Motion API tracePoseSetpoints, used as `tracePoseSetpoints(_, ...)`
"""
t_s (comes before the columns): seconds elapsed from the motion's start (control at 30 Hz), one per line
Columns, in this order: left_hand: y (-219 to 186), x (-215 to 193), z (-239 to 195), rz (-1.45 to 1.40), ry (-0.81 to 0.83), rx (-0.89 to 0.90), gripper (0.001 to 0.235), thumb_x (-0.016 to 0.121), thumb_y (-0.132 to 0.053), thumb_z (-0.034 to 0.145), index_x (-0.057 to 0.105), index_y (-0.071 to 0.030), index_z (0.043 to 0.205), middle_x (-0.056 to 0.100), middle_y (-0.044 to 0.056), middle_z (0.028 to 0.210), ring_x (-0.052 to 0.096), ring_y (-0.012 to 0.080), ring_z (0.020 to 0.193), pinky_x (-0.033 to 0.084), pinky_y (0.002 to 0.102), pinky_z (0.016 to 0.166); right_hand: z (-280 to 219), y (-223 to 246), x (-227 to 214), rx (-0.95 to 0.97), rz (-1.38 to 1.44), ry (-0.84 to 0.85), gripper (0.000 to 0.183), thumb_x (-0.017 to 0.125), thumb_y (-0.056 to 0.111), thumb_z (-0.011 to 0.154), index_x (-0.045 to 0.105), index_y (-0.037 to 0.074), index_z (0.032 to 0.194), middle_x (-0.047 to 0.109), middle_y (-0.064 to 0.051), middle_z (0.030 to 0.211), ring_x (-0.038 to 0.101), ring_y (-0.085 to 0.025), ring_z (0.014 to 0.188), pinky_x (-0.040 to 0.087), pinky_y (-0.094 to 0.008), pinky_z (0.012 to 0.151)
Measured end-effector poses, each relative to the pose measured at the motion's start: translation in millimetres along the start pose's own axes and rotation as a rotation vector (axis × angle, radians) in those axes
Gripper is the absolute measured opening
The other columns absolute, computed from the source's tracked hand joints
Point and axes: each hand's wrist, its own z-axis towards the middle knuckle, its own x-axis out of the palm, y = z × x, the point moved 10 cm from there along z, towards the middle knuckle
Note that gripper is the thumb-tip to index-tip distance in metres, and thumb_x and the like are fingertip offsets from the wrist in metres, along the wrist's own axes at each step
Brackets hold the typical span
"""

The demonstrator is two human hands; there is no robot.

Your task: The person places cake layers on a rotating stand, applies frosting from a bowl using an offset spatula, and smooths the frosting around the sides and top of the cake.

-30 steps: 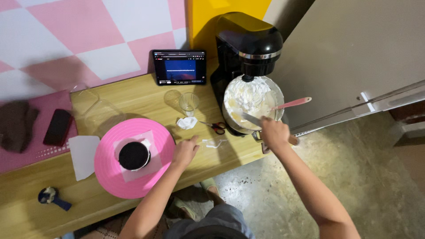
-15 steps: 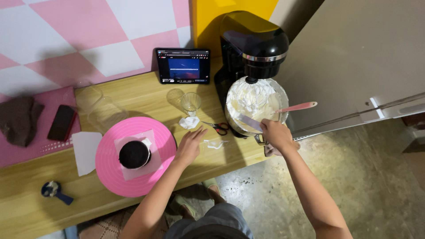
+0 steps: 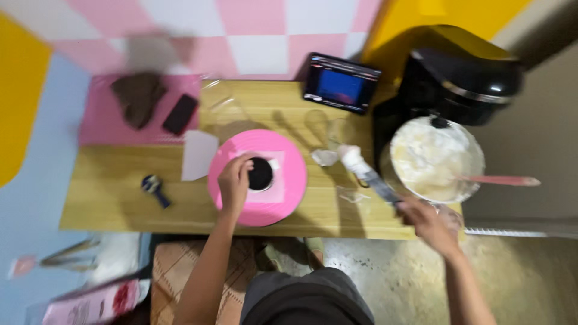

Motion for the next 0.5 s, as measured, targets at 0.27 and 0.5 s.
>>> tracePoseSetpoints(0.27,69.5,-75.7,-63.0,0.272,-0.158,0.079,0.051,0.06,-0.004,0.094,0.054,-0.007,0.145,0.053,0.012,0.148,0.059,0.0316,0.123,0.051,0.044,0.104,67.4,121.7,179.9,-0.396,-0.686,0.103,0.045,0.06,0.021,0.095,0.064,0.035,0.138,0.057,-0.011,0.092,0.065,-0.03,0.079,0.053,-0.045,0.065)
tracePoseSetpoints(0.5,92.1,-46.5,-101.1,0.355,-0.041,0.151,0.046,0.058,-0.022,0.103,0.053,-0.006,0.146,0.044,0.012,0.159,0.034,0.0378,0.151,0.029,0.051,0.12,80.4,143.9,213.3,-0.6,-0.901,-0.096,0.042,0.065,0.021,0.094,0.068,0.034,0.134,0.057,-0.009,0.087,0.064,-0.027,0.075,0.054,-0.044,0.065)
